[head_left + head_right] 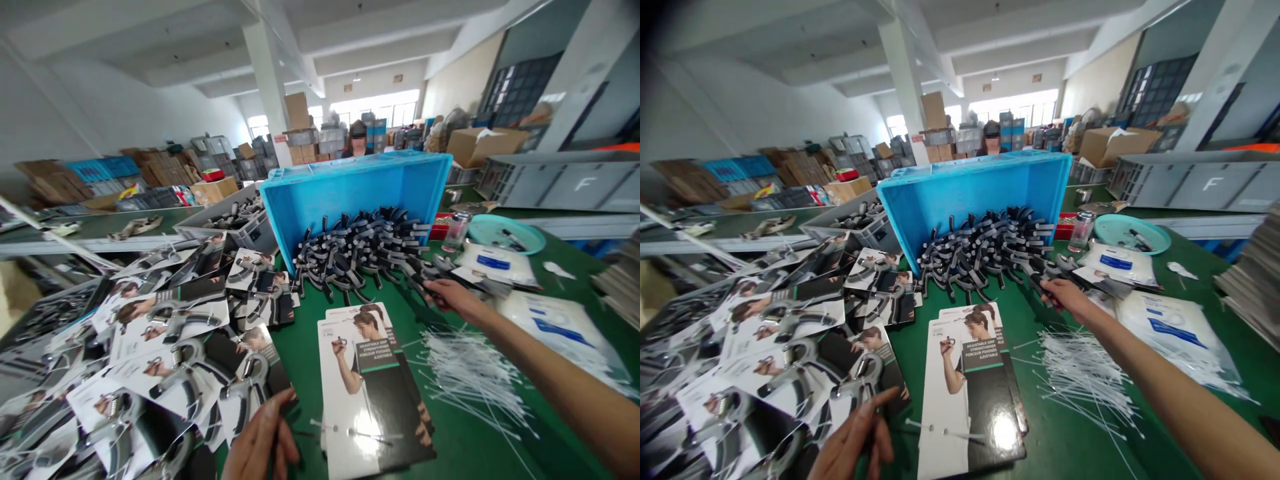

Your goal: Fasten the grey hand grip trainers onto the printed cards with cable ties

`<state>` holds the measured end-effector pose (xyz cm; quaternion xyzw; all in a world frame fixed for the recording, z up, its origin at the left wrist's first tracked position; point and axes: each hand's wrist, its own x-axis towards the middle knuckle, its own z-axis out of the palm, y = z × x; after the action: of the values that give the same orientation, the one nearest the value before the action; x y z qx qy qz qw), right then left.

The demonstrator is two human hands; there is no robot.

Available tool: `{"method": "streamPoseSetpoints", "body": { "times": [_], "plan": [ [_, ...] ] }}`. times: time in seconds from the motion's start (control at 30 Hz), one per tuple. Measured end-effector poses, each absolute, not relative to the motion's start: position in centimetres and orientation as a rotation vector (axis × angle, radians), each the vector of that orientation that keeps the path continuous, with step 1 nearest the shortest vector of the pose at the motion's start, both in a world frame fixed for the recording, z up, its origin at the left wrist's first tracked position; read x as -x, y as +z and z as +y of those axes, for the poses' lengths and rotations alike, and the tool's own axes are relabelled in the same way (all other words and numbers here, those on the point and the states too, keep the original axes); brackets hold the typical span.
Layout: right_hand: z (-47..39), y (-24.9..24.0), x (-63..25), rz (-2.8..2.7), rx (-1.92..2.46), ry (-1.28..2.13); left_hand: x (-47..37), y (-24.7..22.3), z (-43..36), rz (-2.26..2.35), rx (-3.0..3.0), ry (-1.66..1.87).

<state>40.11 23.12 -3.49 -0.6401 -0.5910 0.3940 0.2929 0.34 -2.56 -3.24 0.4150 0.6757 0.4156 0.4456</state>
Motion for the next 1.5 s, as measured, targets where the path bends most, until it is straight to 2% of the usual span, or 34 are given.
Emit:
{"method": "streamPoseSetpoints", "body": {
  "times": [0.07,0.13,0.27,0.4,0.53,0.6,0.63,0.73,0.8,0.93,1.03,1.17,1.37,1.5],
  "plan": [
    [18.5,-1.0,-40.0,-1.507,1.525,1.186,0.7,-2.2,-1.9,1.674,-1.074,1.09],
    [13.6,1.5,-38.4,-1.196,1.141,1.515,0.7,-1.0,-1.0,1.632,-1.169,1.097],
    [6.2,4.5,-32.5,-0.914,0.77,1.929,-1.4,1.6,1.4,1.485,-1.572,1.202],
    [3.9,4.3,-27.8,-0.85,0.639,2.227,-2.7,2.0,3.8,1.351,-1.849,1.222],
    [3.8,3.0,-27.5,-0.972,0.777,2.275,-2.0,0.3,4.4,1.329,-1.863,1.195],
    [3.9,2.6,-28.5,-1.287,0.988,2.176,-1.8,-0.4,3.9,1.328,-1.932,1.134],
    [4.0,2.6,-29.3,-1.506,1.124,2.003,-1.8,-0.6,3.5,1.325,-1.979,1.085],
    [4.4,2.5,-31.3,-1.959,1.478,1.048,-1.9,-0.5,2.9,1.312,-2.079,0.925],
    [4.2,2.5,-32.0,-2.041,1.491,0.636,-2.0,-0.1,3.1,1.33,-2.095,0.911],
    [3.2,2.5,-30.2,-2.314,1.152,0.695,-2.9,0.8,5.3,1.406,-2.115,1.01],
    [3.1,2.0,-27.8,-2.347,1.026,0.66,-4.3,1.3,7.0,1.34,-2.126,0.954],
    [4.7,0.7,-26.3,-2.199,1.01,0.685,-5.8,1.4,6.9,1.178,-2.076,0.952],
    [6.2,0.1,-26.3,-1.979,0.995,0.882,-6.5,0.1,4.9,1.28,-2.046,1.092],
    [6.2,0.1,-26.3,-1.944,1.064,0.862,-6.7,-0.4,4.9,1.261,-2.02,1.161]
  ]
}}
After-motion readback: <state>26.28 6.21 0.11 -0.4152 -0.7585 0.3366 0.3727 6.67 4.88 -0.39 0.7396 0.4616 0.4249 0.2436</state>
